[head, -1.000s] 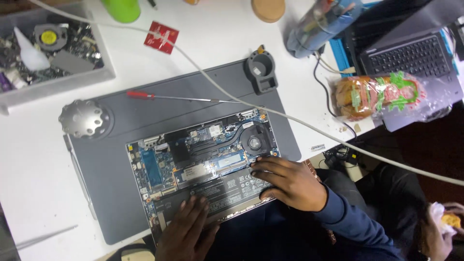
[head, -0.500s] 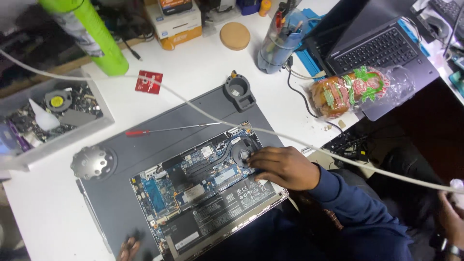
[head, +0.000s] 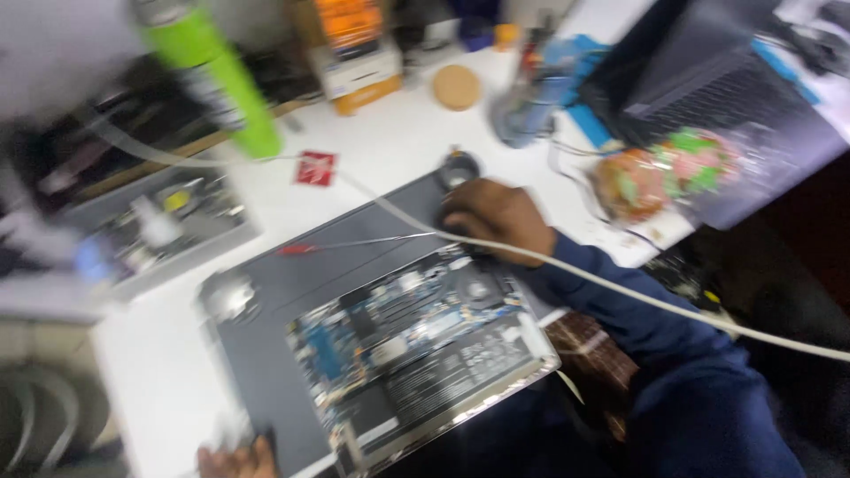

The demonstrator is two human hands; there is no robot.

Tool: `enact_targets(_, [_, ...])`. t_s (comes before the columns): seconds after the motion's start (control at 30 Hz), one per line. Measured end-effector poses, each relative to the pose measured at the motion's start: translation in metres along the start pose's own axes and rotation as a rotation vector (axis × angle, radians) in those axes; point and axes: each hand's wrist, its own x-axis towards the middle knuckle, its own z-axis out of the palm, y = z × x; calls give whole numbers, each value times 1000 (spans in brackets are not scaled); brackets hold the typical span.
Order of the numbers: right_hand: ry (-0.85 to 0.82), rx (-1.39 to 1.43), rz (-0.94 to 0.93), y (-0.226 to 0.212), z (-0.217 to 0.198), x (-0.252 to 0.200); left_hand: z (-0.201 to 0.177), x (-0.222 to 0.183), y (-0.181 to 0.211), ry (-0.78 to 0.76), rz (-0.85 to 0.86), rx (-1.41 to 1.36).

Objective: The person works on a disassembled laptop on a repair bench, handling the cooling fan and heat sink assembly, positioning it on the motherboard and pressing it into place. They then align and press the laptop battery into its compartment and use a screwdriver to drive screws into the fan and chassis.

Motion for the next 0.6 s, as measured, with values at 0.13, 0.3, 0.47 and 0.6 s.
enact_targets(0.13, [180, -109, 31, 1, -13, -1, 196, -7, 9, 50, 102, -136])
enact_targets(0.3, [200, -173, 202, 2, -15, -27, 237, -7, 10, 4, 52, -178])
enact_targets(0.47, [-213, -126, 52, -2, 25, -14, 252, 5, 9, -147, -9, -197])
enact_targets(0.6, [-307, -145, -52, 7, 55, -1, 250, -2, 8, -73, 51, -28])
